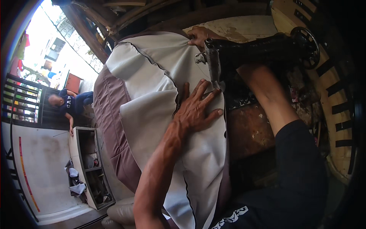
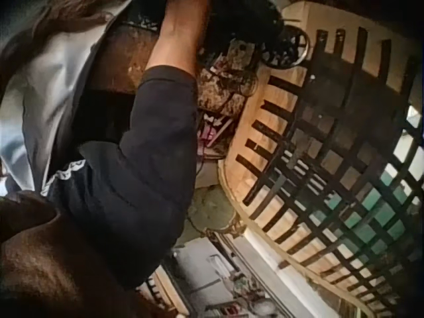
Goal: The person unfolds and positions a fabric cover onto a sewing machine table, then feeds the fabric through the sewing machine to stitch the edges together.
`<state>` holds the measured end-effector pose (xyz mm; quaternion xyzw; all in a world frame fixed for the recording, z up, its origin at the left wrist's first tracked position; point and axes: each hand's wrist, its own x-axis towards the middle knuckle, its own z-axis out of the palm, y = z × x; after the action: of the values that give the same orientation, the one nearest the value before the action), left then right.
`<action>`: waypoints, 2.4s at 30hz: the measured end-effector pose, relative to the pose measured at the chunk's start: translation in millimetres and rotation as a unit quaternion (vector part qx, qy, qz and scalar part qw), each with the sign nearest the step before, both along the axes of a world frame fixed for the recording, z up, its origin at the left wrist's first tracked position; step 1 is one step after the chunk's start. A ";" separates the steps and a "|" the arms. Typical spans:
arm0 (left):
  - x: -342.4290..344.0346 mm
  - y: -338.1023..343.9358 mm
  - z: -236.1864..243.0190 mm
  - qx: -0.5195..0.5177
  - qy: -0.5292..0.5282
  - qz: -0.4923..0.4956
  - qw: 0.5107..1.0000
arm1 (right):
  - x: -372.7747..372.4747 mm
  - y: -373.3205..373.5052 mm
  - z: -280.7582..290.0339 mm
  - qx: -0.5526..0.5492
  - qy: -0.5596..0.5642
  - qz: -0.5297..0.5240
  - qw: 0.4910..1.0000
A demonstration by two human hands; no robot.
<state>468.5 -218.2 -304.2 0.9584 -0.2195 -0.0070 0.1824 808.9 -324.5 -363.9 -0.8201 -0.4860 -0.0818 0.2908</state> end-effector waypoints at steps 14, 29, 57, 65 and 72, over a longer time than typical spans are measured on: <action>16.9 -13.2 -1.1 0.005 -0.019 -0.046 0.999 | 6.8 -24.3 -21.0 0.076 -0.093 -0.030 0.992; 20.5 -7.0 2.7 0.001 -0.019 -0.051 0.998 | -144.0 -110.8 84.6 0.221 0.532 -0.036 0.817; -33.9 -40.3 -24.3 0.015 -0.052 0.138 0.989 | -257.0 -115.8 44.8 0.066 0.157 -0.110 0.979; -30.6 -42.8 -19.8 -0.007 -0.071 0.131 0.989 | -265.6 -110.2 47.1 0.076 0.218 -0.107 0.967; -32.0 -39.9 -25.3 -0.023 -0.084 0.138 0.987 | -255.7 -94.9 44.7 0.038 -0.036 -0.228 0.972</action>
<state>436.5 -258.1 -329.5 0.9722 -0.1001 0.1039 0.1843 553.2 -419.4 -319.2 -0.8943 -0.2928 -0.1934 0.2778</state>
